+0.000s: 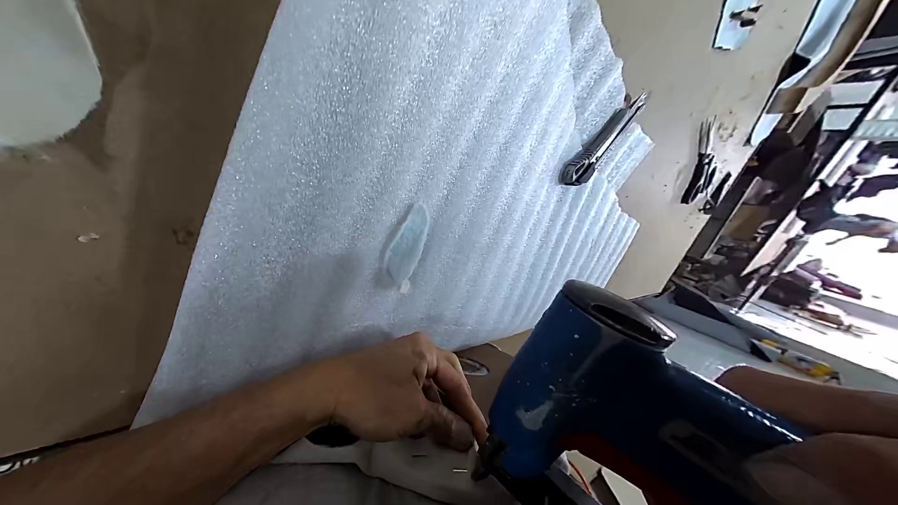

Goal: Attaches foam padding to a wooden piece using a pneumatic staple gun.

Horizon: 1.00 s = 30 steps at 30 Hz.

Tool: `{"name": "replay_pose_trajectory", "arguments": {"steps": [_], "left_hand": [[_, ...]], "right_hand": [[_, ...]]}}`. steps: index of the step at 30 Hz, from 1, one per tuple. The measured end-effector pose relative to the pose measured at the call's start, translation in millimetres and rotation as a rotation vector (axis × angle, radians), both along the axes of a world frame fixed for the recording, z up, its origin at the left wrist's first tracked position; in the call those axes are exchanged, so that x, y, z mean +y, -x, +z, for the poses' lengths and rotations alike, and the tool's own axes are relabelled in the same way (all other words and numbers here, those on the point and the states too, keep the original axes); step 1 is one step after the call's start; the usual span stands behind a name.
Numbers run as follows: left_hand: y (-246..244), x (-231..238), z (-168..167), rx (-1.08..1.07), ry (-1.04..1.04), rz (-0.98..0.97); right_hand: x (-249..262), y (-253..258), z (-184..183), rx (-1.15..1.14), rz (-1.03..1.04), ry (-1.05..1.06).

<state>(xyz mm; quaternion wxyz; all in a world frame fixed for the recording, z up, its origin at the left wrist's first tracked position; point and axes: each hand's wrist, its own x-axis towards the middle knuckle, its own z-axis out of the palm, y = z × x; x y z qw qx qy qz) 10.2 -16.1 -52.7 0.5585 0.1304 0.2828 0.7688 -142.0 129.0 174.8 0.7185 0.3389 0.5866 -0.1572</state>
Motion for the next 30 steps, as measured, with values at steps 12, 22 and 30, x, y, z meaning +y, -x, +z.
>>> {"name": "replay_pose_trajectory", "arguments": {"steps": [12, 22, 30], "left_hand": [[17, 1, 31, 0.088, 0.193, 0.054], [25, 8, 81, 0.325, 0.582, -0.136], [11, -8, 65, 0.193, 0.42, 0.063]], "right_hand": [[118, -25, -30, 1.139, 1.015, -0.029], [159, -45, -179, 1.731, 0.851, -0.004], [117, -214, -168, 2.064, -0.319, 0.232]]}}
